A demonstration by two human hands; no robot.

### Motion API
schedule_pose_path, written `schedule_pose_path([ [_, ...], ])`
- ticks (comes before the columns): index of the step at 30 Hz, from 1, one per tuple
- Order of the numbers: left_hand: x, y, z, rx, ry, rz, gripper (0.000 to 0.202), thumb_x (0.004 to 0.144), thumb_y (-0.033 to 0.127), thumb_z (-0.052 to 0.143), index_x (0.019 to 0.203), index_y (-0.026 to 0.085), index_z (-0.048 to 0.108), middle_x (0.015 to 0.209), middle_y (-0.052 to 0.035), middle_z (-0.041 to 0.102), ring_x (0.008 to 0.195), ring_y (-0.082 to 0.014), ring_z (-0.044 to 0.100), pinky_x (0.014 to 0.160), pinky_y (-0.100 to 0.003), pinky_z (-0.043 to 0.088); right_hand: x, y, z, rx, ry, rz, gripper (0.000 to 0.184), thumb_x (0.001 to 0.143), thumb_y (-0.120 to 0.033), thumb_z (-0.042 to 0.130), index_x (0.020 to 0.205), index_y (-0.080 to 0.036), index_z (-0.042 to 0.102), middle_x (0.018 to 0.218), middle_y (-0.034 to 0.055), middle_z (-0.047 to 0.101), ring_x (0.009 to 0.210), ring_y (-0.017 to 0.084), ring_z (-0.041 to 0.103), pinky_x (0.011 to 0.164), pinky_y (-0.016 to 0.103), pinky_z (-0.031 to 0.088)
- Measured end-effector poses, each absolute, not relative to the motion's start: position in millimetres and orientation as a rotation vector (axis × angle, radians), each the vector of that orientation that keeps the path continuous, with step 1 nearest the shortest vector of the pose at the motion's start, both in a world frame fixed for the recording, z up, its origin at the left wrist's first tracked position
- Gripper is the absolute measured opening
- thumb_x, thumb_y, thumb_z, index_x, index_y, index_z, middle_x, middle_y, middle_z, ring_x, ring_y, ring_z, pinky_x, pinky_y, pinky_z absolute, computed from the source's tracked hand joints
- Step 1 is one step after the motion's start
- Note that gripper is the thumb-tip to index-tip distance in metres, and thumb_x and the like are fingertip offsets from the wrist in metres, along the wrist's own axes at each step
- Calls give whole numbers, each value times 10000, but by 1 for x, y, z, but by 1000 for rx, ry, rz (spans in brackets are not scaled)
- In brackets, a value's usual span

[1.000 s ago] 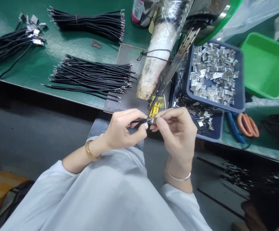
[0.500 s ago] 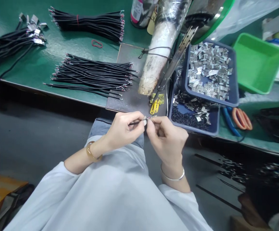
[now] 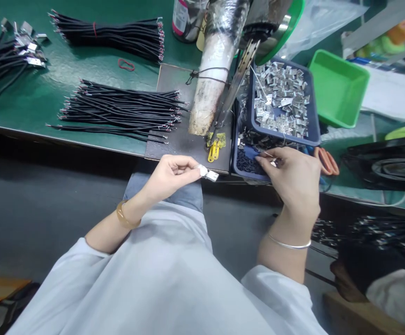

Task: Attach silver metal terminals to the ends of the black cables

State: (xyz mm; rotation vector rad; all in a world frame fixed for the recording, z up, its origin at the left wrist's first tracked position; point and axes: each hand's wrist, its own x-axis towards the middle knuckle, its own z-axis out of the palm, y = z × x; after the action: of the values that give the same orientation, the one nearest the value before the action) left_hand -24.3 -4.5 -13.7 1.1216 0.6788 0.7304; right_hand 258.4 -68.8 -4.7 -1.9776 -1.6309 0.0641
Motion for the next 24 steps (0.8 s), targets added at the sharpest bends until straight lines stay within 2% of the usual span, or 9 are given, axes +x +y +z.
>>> schedule_pose_path([
  [6, -14, -3, -13, 1091, 664, 779, 358, 690, 447, 853, 680, 129, 690, 642, -6, 611, 595, -79, 493, 562, -207, 410, 261, -64, -9, -1991, -1788, 50, 106, 750, -220, 741, 694, -235, 652, 679, 2, 678, 589, 172, 556, 579, 311, 327],
  [8, -11, -4, -15, 1050, 662, 816, 376, 675, 457, 862, 709, 131, 677, 624, 10, 589, 572, -69, 477, 554, -201, 409, 256, -63, -3, -1988, -1753, 61, 100, 733, -212, 726, 682, -231, 642, 660, -4, 668, 573, 158, 538, 574, 306, 322],
  [10, -9, -5, -16, 1037, 673, 833, 341, 701, 421, 838, 742, 136, 656, 564, 45, 519, 518, -51, 415, 509, -187, 359, 247, -65, 5, -1995, -1665, 20, 101, 739, -209, 705, 675, -226, 630, 588, -28, 608, 519, 135, 485, 559, 298, 304],
  [13, -5, -8, -17, 1071, 718, 858, 217, 763, 310, 738, 753, 151, 591, 512, 76, 446, 472, -42, 352, 466, -173, 280, 227, -68, 15, -1956, -1445, -86, 121, 784, -235, 706, 693, -222, 628, 463, -84, 434, 418, 101, 344, 512, 287, 254],
  [14, -4, -10, -17, 1088, 737, 882, 187, 771, 279, 705, 742, 158, 565, 510, 78, 436, 470, -42, 349, 462, -171, 270, 218, -69, 18, -1906, -1352, -113, 127, 797, -252, 715, 706, -221, 632, 470, -85, 443, 410, 96, 325, 495, 284, 241],
  [16, -1, -13, -16, 1137, 781, 957, 161, 773, 235, 663, 716, 166, 529, 521, 80, 414, 478, -40, 344, 466, -164, 270, 200, -71, 19, -1758, -1178, -99, 135, 814, -282, 737, 743, -220, 641, 590, -42, 595, 440, 98, 395, 470, 276, 253],
  [18, 1, -16, -15, 1210, 836, 1049, 146, 775, 204, 644, 705, 166, 522, 541, 81, 403, 492, -37, 348, 477, -152, 293, 182, -73, 16, -1594, -1092, 45, 153, 800, -288, 780, 770, -218, 647, 739, 6, 697, 526, 117, 532, 469, 262, 325],
  [21, 3, -21, -15, 1376, 885, 1179, 125, 798, 161, 629, 715, 164, 535, 581, 71, 458, 505, -31, 389, 479, -124, 329, 156, -75, 7, -1445, -1097, 406, 154, 784, -272, 814, 801, -219, 671, 788, 14, 723, 669, 141, 666, 523, 238, 463],
  [24, 4, -24, -17, 1585, 852, 1304, 140, 822, 105, 621, 722, 161, 540, 585, 80, 457, 490, -17, 387, 443, -100, 289, 138, -72, -3, -1393, -1059, 557, 81, 824, -223, 765, 840, -225, 685, 794, -13, 724, 703, 115, 701, 600, 207, 548],
])
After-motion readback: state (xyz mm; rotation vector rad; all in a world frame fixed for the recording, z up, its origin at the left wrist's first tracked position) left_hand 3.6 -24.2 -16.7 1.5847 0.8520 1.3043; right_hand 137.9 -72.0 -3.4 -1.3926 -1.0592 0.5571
